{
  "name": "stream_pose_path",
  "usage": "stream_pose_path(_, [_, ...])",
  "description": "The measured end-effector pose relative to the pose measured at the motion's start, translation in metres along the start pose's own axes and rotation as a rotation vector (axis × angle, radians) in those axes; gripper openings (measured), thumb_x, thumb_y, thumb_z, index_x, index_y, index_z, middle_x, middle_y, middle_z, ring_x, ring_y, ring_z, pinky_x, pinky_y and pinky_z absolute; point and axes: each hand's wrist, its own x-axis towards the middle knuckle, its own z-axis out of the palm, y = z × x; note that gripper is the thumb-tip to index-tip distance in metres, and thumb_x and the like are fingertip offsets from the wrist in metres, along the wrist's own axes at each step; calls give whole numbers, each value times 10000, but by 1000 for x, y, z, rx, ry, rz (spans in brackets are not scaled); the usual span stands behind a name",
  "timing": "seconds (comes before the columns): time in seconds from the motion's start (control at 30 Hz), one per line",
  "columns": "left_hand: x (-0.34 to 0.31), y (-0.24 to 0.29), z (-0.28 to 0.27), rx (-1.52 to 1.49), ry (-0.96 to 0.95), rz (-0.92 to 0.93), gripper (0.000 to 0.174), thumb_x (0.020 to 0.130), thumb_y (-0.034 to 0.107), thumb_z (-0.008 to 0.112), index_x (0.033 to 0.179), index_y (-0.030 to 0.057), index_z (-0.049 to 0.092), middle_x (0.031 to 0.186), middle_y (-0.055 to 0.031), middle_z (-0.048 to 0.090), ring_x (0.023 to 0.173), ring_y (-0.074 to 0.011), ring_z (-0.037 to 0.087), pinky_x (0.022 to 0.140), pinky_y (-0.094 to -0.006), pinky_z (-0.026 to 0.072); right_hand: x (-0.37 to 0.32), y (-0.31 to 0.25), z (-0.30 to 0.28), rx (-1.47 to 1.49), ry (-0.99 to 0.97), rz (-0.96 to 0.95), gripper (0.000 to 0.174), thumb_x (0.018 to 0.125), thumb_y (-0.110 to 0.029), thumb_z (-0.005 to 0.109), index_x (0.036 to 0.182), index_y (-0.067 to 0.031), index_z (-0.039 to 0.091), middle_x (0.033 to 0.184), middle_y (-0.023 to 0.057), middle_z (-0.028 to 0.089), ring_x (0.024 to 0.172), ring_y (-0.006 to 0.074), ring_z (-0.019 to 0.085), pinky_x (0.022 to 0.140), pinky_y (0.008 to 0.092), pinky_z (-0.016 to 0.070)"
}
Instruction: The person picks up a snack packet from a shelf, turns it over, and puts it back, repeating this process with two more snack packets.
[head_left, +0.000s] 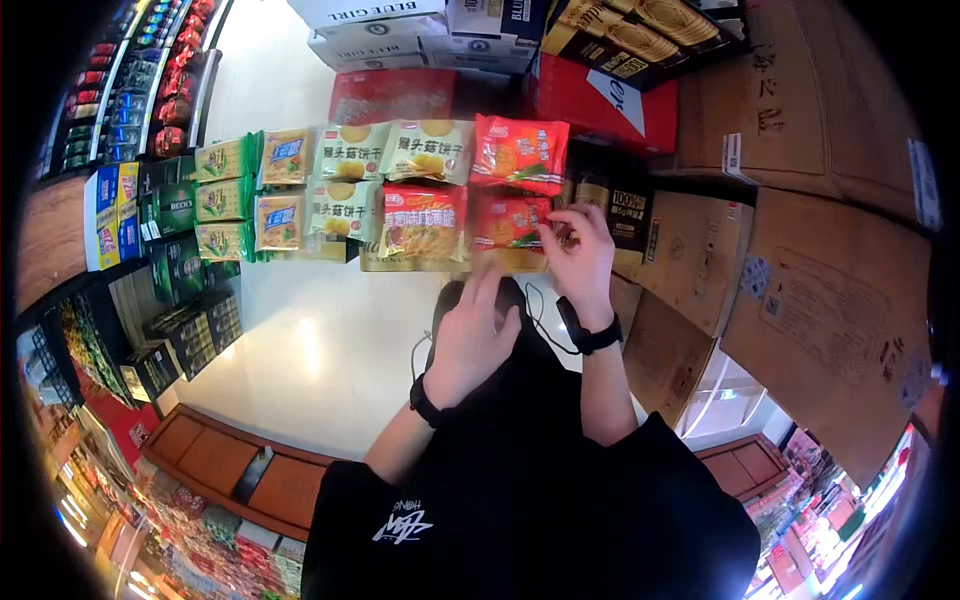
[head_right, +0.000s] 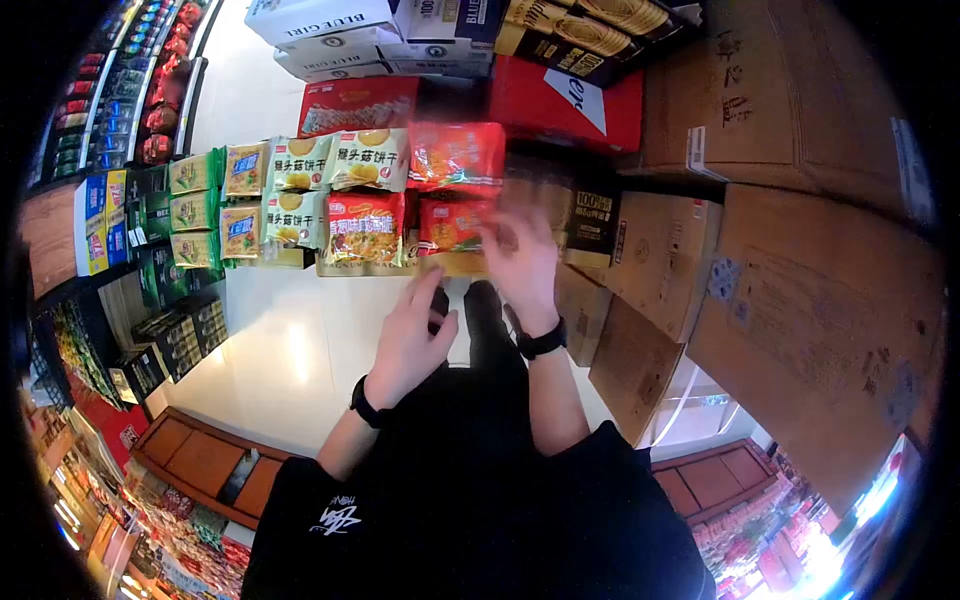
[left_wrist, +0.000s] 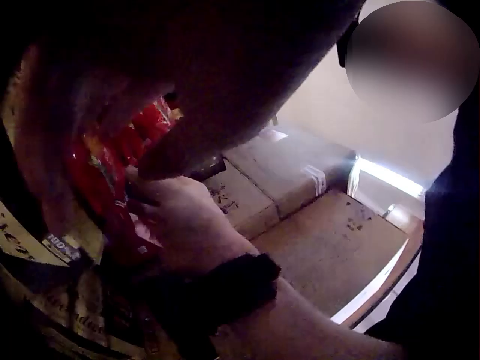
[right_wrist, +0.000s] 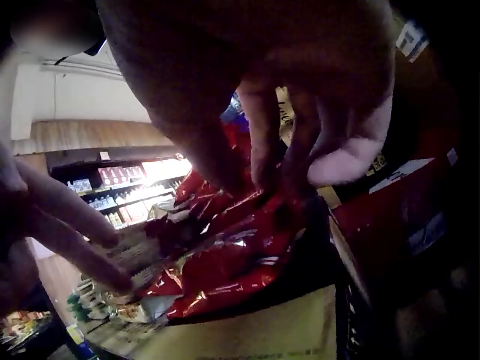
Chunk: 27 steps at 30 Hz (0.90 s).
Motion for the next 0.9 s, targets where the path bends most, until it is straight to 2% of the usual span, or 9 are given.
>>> stream_pose_path(0.1, [-7,-9,-7,-34,24,108,247,866,95,624,1093,-1,604,892,-155,654,637,-194,657,569,-309,512,-2,-10,-8,-12,0,-23,125,795,-49,721,893,-14,653,779,45,588,630,96,555,533,217,428])
stream_pose_path(0.2, [-14,-6,-21,-83,98,108,111,861,76,626,941,6,658,681,-131,635,581,-184,631,545,-289,481,-7,-33,-14,4,56,-33,89,815,-40,700,871,-9,639,650,16,549,591,63,508,509,214,393])
stream_pose_path(0.3, [-21,-6,-40,-63,229,209,94,864,78,630,925,16,665,640,-114,628,535,-169,604,518,-282,457,-18,-70,-24,72,28,132,74,808,-69,687,861,-34,649,682,55,630,585,133,573,543,270,447])
stream_pose_path(0.4, [-34,0,-64,-128,305,201,73,872,56,625,916,16,668,613,-76,602,515,-87,537,501,-235,416,-29,-95,-27,85,76,93,70,807,-72,691,840,-32,643,620,28,602,538,70,519,514,251,417])
stream_pose_path(0.5, [-43,-1,-85,-93,385,252,61,874,42,627,905,2,662,599,-24,583,530,-30,480,492,-203,373,-37,-132,-32,126,90,131,117,796,-70,698,763,-28,593,603,26,569,528,73,486,496,264,392])
stream_pose_path(0.6, [-55,2,-98,-164,492,256,52,867,27,631,897,-5,659,593,14,554,524,-13,431,478,-193,329,-37,-159,-33,66,87,38,217,790,-61,695,676,-28,513,567,37,516,496,85,431,477,278,360])
stream_pose_path(0.7, [-74,8,-109,-226,614,215,63,828,45,660,887,29,674,574,-81,605,495,-115,591,500,-249,460,-36,-179,-27,138,70,-165,364,835,-14,681,635,-45,378,566,-59,331,534,17,294,468,213,234])
stream_pose_path(0.87, [-121,-4,-121,-182,883,141,25,834,24,648,856,25,660,515,-7,476,461,-53,418,458,-214,346,-41,-201,-14,252,-96,-277,367,841,9,647,632,-42,349,567,-56,320,549,22,290,478,221,236])
stream_pose_path(0.9, [-133,-4,-123,-177,934,117,23,837,21,644,853,24,659,517,-2,473,466,-46,414,458,-212,340,-44,-206,-12,286,-149,-255,339,824,-3,647,624,-35,376,545,-28,343,529,44,316,477,240,264])
